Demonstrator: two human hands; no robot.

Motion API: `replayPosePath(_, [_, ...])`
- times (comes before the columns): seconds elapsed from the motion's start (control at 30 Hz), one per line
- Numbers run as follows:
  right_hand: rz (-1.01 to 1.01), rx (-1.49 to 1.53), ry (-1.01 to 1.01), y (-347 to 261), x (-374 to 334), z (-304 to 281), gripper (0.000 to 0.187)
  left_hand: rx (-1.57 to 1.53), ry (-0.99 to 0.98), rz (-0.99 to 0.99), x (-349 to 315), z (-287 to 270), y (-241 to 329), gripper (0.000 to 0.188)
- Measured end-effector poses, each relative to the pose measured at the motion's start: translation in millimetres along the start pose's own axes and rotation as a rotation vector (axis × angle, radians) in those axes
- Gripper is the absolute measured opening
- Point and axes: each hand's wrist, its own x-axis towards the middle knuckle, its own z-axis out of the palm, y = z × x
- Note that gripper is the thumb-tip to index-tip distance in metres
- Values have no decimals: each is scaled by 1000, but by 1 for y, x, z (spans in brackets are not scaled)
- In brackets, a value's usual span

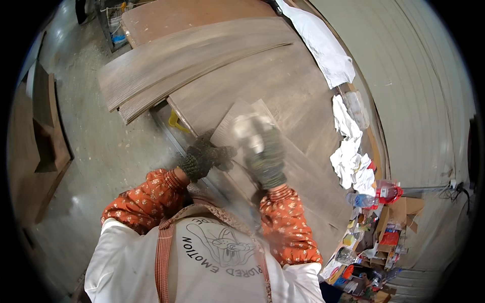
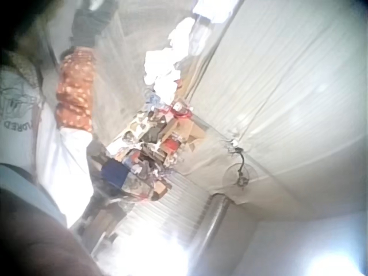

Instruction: The person polishes wooden panels by hand using a yellow sponge and a white cloth, applying liquid from a bottle onto the cloth and then rubbing it across the surface of multiple panels one at a time.

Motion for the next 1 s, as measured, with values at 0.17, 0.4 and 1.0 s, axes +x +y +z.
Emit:
replayPosePath(0.17, [-443,-474,-467,2,42,11,42,153,71,109,14,-15,-30,38])
replayPosePath(0.4, [-441,-455,-498,18,76,-7,50,-18,7,5,11,-4,-7,37])
replayPosePath(1.0, [-243,502,-506,-5,66,23,42,379,-53,139,10,-8,-10,31])
